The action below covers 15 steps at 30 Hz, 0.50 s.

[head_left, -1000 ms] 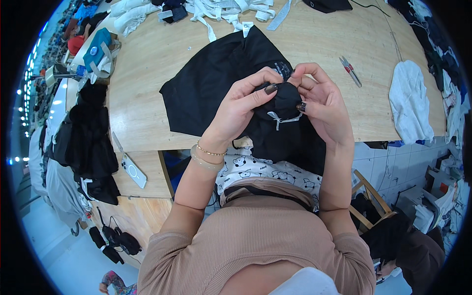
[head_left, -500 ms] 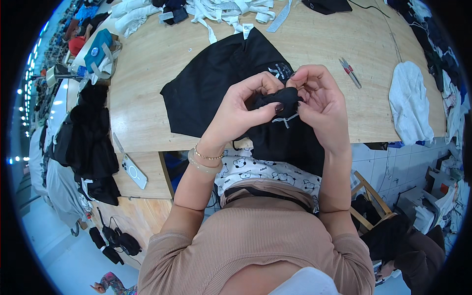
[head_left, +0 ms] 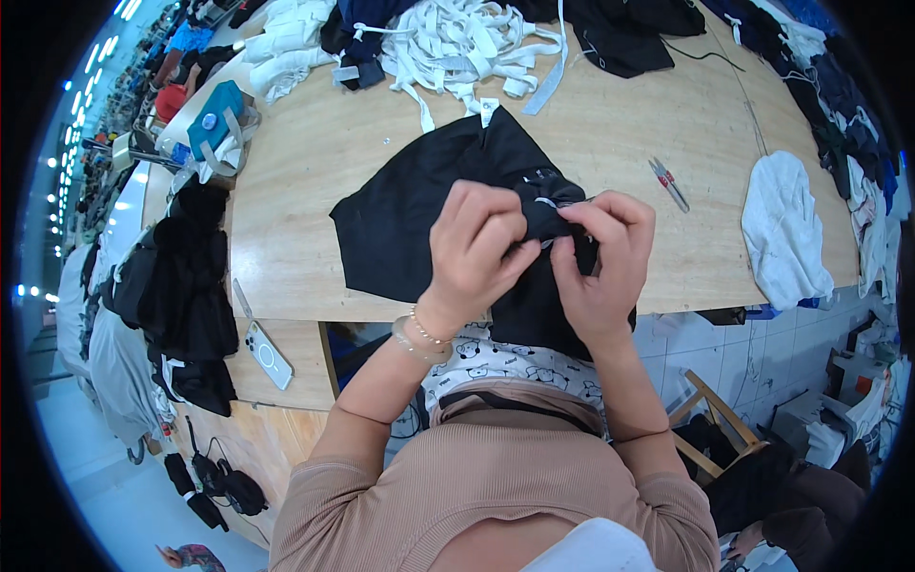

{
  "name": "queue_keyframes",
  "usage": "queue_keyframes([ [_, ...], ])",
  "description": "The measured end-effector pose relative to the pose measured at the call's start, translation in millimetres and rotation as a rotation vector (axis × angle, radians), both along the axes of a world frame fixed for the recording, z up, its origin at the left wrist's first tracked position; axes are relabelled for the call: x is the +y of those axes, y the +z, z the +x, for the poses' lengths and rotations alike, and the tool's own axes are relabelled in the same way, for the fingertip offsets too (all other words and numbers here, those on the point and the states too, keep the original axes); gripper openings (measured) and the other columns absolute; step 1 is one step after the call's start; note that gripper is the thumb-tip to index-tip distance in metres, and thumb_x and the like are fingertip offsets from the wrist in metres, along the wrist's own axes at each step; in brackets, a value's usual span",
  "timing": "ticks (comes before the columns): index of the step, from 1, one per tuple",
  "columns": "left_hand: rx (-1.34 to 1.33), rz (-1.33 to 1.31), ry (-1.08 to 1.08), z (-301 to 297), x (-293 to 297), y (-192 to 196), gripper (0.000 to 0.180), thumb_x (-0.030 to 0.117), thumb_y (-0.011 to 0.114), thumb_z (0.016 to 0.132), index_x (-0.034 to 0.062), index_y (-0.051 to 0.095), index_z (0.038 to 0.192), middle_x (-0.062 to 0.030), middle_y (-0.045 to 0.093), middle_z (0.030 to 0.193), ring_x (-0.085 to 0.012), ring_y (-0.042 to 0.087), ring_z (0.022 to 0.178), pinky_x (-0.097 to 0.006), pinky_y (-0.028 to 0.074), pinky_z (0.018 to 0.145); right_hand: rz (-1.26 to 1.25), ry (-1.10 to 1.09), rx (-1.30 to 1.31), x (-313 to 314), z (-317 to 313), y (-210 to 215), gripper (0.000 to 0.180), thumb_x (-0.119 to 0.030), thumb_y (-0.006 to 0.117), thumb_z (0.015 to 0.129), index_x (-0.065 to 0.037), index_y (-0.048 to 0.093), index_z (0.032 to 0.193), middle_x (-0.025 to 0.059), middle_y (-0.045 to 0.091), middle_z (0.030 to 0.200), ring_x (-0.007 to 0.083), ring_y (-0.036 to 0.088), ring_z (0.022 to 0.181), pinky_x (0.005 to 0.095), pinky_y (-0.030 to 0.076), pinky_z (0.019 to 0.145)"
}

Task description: The person trims loose threads from garments using thread snips, turns the clothes over by hand, and sorts them on a table.

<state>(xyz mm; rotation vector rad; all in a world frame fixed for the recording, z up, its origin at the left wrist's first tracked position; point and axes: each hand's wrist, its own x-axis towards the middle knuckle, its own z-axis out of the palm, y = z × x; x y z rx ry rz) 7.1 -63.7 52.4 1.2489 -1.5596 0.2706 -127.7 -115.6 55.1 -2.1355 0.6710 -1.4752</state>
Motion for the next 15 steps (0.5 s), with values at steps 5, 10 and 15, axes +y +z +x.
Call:
queue_keyframes([
  [5,0.020,-0.185,0.009,-5.8,-0.4,-20.2,0.031,-0.001,0.077,0.053,0.0049,0.053,0.072,-0.0079,0.049,0.089,-0.0253,0.053,0.072,-0.032,0.043,0.058,-0.112,-0.062,-0.128,6.6,6.1,-16.0,0.033,0.012,0.066,0.062,-0.005,0.061,0.090,0.0088,0.047,0.093,0.0187,0.049,0.076,0.0255,0.039,0.058],
  [10,0.085,-0.198,0.023,-9.4,-0.8,-23.4,0.027,-0.003,0.077,0.058,0.0044,0.056,0.072,-0.0081,0.034,0.095,-0.0206,0.052,0.072,-0.028,0.040,0.056,-0.249,-0.121,-0.075,4.5,-0.9,-16.0,0.027,0.004,0.071,0.062,-0.007,0.057,0.082,0.0086,0.046,0.092,0.0222,0.047,0.079,0.0296,0.038,0.062],
  [15,-0.003,-0.116,0.084,-6.7,1.5,-13.0,0.035,-0.009,0.071,0.060,0.0077,0.069,0.090,-0.0072,0.035,0.095,-0.0189,0.051,0.071,-0.025,0.041,0.057,-0.241,-0.072,-0.095,1.7,2.9,-13.0,0.028,0.004,0.070,0.060,-0.008,0.056,0.082,0.0086,0.053,0.089,0.0249,0.051,0.081,0.0333,0.041,0.068],
])
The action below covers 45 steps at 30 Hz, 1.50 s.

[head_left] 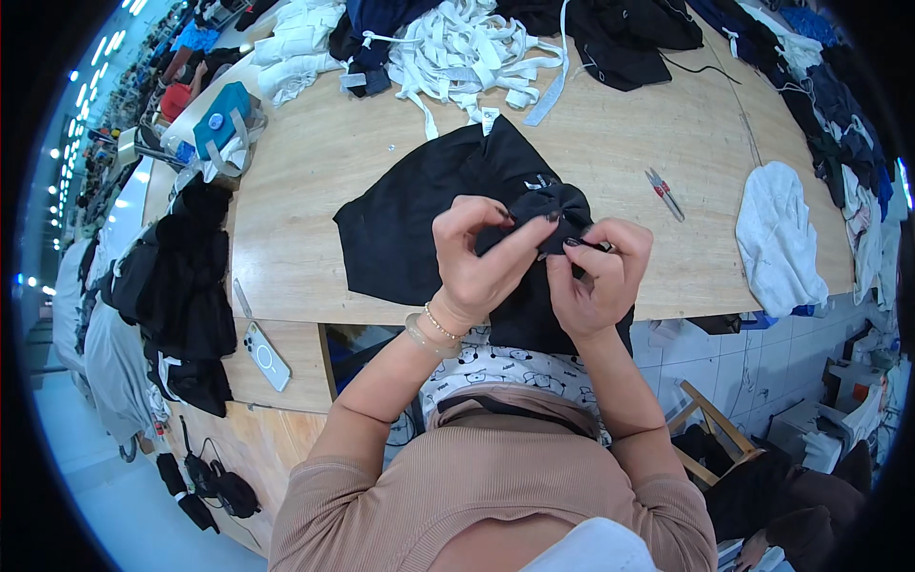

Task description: The person trims loose threads from garments using thread snips, turns the clothes over by hand, and sorts them on a table.

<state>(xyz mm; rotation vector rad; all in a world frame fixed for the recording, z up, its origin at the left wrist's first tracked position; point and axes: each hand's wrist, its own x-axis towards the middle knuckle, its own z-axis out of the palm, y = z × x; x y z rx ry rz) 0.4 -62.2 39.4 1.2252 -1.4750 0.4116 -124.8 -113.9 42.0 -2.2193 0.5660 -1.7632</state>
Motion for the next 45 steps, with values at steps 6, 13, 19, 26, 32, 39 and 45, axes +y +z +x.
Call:
queue_keyframes([
  [6,0.232,0.221,-0.062,1.6,-7.7,9.9,0.027,-0.009,0.064,0.066,-0.0030,0.064,0.093,-0.0100,0.044,0.097,-0.0190,0.053,0.079,-0.027,0.047,0.064,0.064,0.014,0.041,-15.5,12.1,4.5,0.024,0.004,0.065,0.065,-0.006,0.058,0.086,0.0055,0.059,0.085,0.0233,0.054,0.081,0.0348,0.039,0.074],
  [13,0.642,0.721,-0.398,33.7,-17.6,26.4,0.011,-0.002,0.063,0.078,-0.0050,0.060,0.088,-0.0046,0.058,0.093,-0.0116,0.054,0.084,-0.023,0.043,0.077,1.142,0.660,-0.008,-53.8,11.4,13.4,0.003,-0.002,0.056,0.087,-0.003,0.058,0.089,-0.0027,0.056,0.085,0.0038,0.050,0.079,0.0198,0.041,0.070],
  [19,0.763,0.906,-0.478,48.7,-25.3,27.9,0.009,0.001,0.063,0.080,-0.0027,0.061,0.088,0.0029,0.056,0.084,-0.0034,0.050,0.077,-0.017,0.040,0.072,1.294,0.965,-0.197,-76.1,21.9,7.5,0.012,-0.002,0.057,0.086,-0.006,0.050,0.095,-0.0011,0.055,0.084,0.0040,0.051,0.078,0.0181,0.041,0.073],
  [26,1.130,0.820,-0.614,46.4,-41.2,37.0,0.012,0.005,0.064,0.081,-0.0008,0.066,0.091,0.0017,0.060,0.081,-0.0036,0.051,0.074,-0.018,0.040,0.070,1.036,0.771,-0.048,-93.4,33.4,11.3,0.015,-0.007,0.064,0.082,-0.006,0.051,0.090,-0.0016,0.054,0.081,0.0057,0.050,0.075,0.0208,0.040,0.070],
  [32,1.375,0.603,-0.515,42.9,-61.7,63.3,0.012,0.005,0.060,0.083,-0.0025,0.066,0.090,-0.0030,0.065,0.086,-0.0064,0.058,0.080,-0.019,0.043,0.074,0.452,0.270,0.145,-91.4,33.4,50.8,0.014,-0.006,0.067,0.075,0.001,0.054,0.075,0.0089,0.052,0.075,0.0189,0.049,0.071,0.0266,0.039,0.065],
  [39,1.221,0.802,-0.595,55.3,-105.6,110.1,0.013,0.012,0.059,0.085,0.0015,0.066,0.088,0.0021,0.062,0.078,-0.0031,0.055,0.067,-0.016,0.042,0.059,0.604,0.553,0.014,-138.4,23.5,89.0,0.006,0.002,0.059,0.078,0.003,0.053,0.080,0.0055,0.050,0.073,0.0140,0.048,0.069,0.0254,0.039,0.065],
  [45,0.846,1.339,-0.507,82.4,-132.9,154.6,0.019,0.019,0.060,0.085,0.0025,0.065,0.091,0.0033,0.060,0.081,-0.0031,0.053,0.068,-0.017,0.042,0.058,0.672,0.818,0.133,-175.9,14.8,75.3,0.005,-0.005,0.056,0.085,-0.001,0.054,0.086,0.0006,0.051,0.080,0.0086,0.047,0.073,0.0232,0.040,0.068],
])
